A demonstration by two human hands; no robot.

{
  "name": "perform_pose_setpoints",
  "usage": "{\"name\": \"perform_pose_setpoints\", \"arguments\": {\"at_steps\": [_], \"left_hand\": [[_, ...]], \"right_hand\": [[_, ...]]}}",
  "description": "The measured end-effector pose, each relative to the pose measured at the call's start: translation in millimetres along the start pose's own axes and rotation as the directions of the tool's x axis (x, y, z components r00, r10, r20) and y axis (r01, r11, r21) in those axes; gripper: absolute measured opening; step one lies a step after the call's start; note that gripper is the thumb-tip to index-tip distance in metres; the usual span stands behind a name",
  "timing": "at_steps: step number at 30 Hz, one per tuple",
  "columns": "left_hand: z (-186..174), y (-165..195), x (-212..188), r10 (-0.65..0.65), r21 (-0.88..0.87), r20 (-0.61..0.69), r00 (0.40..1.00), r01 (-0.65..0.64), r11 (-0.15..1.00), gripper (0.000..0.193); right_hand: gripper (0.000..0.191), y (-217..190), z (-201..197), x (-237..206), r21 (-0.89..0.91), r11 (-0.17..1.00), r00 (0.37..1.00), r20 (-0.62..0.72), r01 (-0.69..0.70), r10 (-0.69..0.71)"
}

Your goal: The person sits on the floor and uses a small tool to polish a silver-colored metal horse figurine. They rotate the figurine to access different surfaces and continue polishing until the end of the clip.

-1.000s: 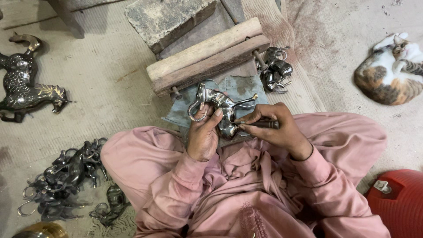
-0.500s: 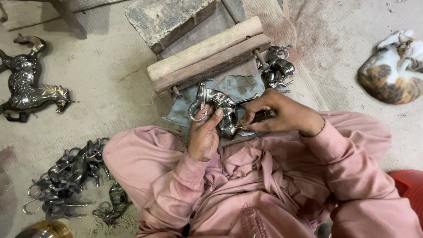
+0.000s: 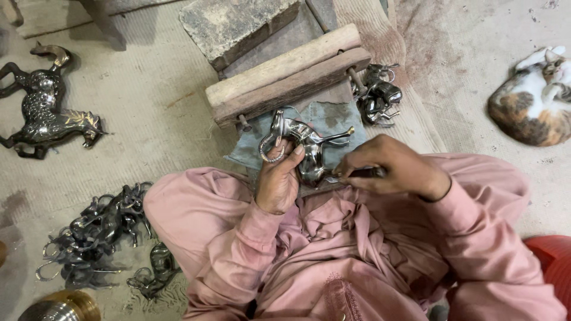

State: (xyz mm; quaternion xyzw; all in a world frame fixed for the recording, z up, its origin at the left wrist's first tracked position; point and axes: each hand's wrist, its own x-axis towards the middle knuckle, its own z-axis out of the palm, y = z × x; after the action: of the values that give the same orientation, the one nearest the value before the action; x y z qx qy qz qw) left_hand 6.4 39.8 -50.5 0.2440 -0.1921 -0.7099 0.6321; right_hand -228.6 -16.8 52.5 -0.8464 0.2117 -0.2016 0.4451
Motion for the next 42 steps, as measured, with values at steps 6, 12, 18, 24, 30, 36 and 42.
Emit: {"name": "perform_pose_setpoints", "arguments": {"at_steps": [6,12,18,24,30,36,42], "left_hand": [[23,13,-10,0.013,0.018,0.028,1.0,-0.014,1.0,0.055],[64,2,-53,0.115,0.144,0.109,0.987,-0.13,0.981,0.064],[87,-9,-77,0.391,0.71,0.369,0.843,-0.527,0.466,0.061],[57,27,-51,0.459,0.654,0.403,0.792,-0.599,0.462,0.065],[25,74,-59,0.271,0.757,0.644,0.715,-0.647,-0.094,0.041],[22,77,-82,0.226,0.666,0.74,0.633,-0.646,-0.373,0.035],[21,84,-87,-0.023,0.618,0.698,0.716,-0.618,-0.486,0.041]], "right_hand": [[0.009,2,83,-26,0.084,0.969,0.685,-0.721,0.232,-0.102],[0.017,-6,128,-20,0.355,0.857,0.447,-0.879,0.374,0.169],[0.012,6,107,4,0.751,0.421,0.509,-0.657,0.509,0.556],[0.013,21,76,17,0.947,0.141,0.759,-0.315,0.287,0.57],[0.012,21,70,37,0.86,0.505,0.771,-0.371,0.075,0.517],[0.014,-2,62,26,0.599,0.801,0.662,-0.603,0.008,0.445],[0.012,-18,72,-13,0.463,0.866,0.653,-0.6,-0.187,0.462]]}}
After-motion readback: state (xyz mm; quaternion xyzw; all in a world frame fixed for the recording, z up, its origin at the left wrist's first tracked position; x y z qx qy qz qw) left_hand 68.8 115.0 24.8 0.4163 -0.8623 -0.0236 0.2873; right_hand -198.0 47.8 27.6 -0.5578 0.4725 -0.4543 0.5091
